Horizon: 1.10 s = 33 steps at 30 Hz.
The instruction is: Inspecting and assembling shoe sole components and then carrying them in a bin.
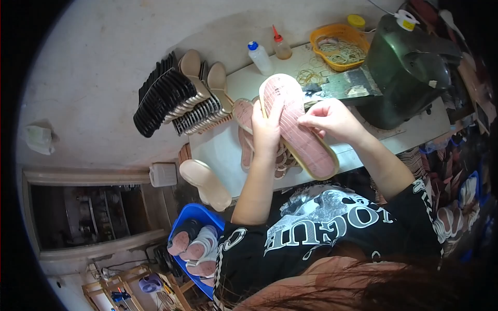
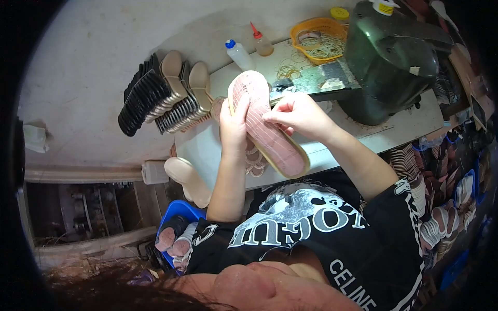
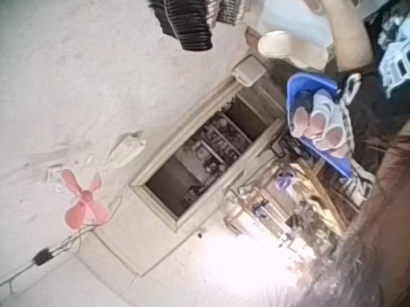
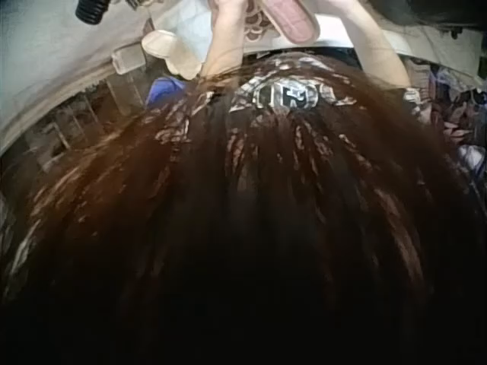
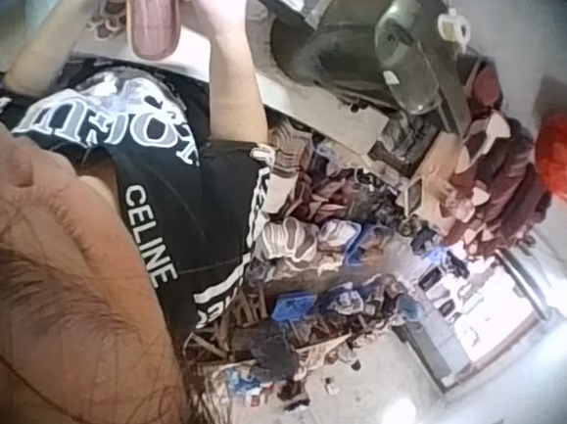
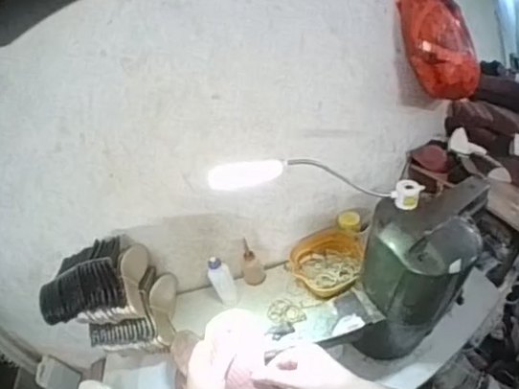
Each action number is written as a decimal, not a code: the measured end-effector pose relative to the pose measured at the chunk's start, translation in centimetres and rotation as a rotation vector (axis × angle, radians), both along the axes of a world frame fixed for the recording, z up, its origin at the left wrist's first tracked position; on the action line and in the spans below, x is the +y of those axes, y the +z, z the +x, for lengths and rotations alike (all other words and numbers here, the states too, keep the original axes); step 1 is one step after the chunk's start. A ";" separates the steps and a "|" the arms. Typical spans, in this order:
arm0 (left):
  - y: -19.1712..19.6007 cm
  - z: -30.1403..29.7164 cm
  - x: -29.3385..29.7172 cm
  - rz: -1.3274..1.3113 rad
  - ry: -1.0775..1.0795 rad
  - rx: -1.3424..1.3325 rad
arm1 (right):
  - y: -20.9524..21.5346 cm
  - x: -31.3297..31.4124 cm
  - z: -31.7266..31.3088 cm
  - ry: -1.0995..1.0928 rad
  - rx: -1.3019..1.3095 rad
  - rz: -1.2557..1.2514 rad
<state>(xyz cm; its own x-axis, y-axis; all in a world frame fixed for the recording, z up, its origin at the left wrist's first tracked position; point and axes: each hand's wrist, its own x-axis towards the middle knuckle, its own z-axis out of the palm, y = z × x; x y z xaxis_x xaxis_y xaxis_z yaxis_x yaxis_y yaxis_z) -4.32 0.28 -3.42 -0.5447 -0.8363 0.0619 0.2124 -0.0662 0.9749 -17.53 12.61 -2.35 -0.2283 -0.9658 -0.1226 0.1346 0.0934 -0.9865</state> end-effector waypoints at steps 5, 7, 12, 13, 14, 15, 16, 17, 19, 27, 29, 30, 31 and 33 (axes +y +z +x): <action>-4.7 -1.9 -3.9 -0.070 0.046 -0.141 | -1.8 -1.6 -0.7 -0.182 0.090 -0.044; -5.2 -2.8 -4.1 0.100 0.013 -0.142 | -2.4 -1.5 -0.5 -0.243 0.126 -0.087; -5.9 -4.1 -5.2 0.046 0.068 -0.210 | -3.4 -0.6 -1.2 -0.304 -0.208 -0.110; -6.0 -4.4 -5.6 -0.033 0.111 -0.268 | -3.7 0.2 -1.8 -0.194 -0.143 -0.068; -6.5 -4.6 -6.2 -0.036 0.117 -0.270 | -3.7 0.7 -1.4 -0.188 -0.146 -0.071; -7.4 -4.7 -7.1 -0.049 0.114 -0.245 | -3.6 1.3 -0.3 -0.206 -0.303 -0.066; -8.0 -5.2 -7.6 -0.059 0.098 -0.218 | -3.7 2.2 0.4 -0.234 -0.457 -0.058; -7.4 -5.5 -7.2 -0.058 0.096 -0.222 | -4.0 3.1 0.6 -0.147 -0.506 -0.015; -5.7 -6.6 -6.2 0.127 0.014 -0.124 | -3.1 5.1 1.3 -0.037 -0.597 0.067; -3.9 -6.2 -10.0 0.100 -0.122 -0.502 | -3.9 1.7 4.4 -0.266 -0.718 -0.077; -3.3 -6.3 -10.8 -0.407 0.017 -0.784 | -3.8 0.9 4.4 -0.308 -0.752 -0.100; -3.4 -6.5 -11.0 -0.765 0.193 -0.905 | -3.6 0.5 4.5 -0.315 -0.756 -0.093; -2.2 -6.4 -11.0 -0.892 0.036 -0.791 | -3.4 0.2 4.6 -0.330 -0.764 -0.088; 1.2 -6.7 -11.4 -1.166 -0.405 -0.630 | -3.7 -0.2 4.2 -0.334 -0.766 -0.076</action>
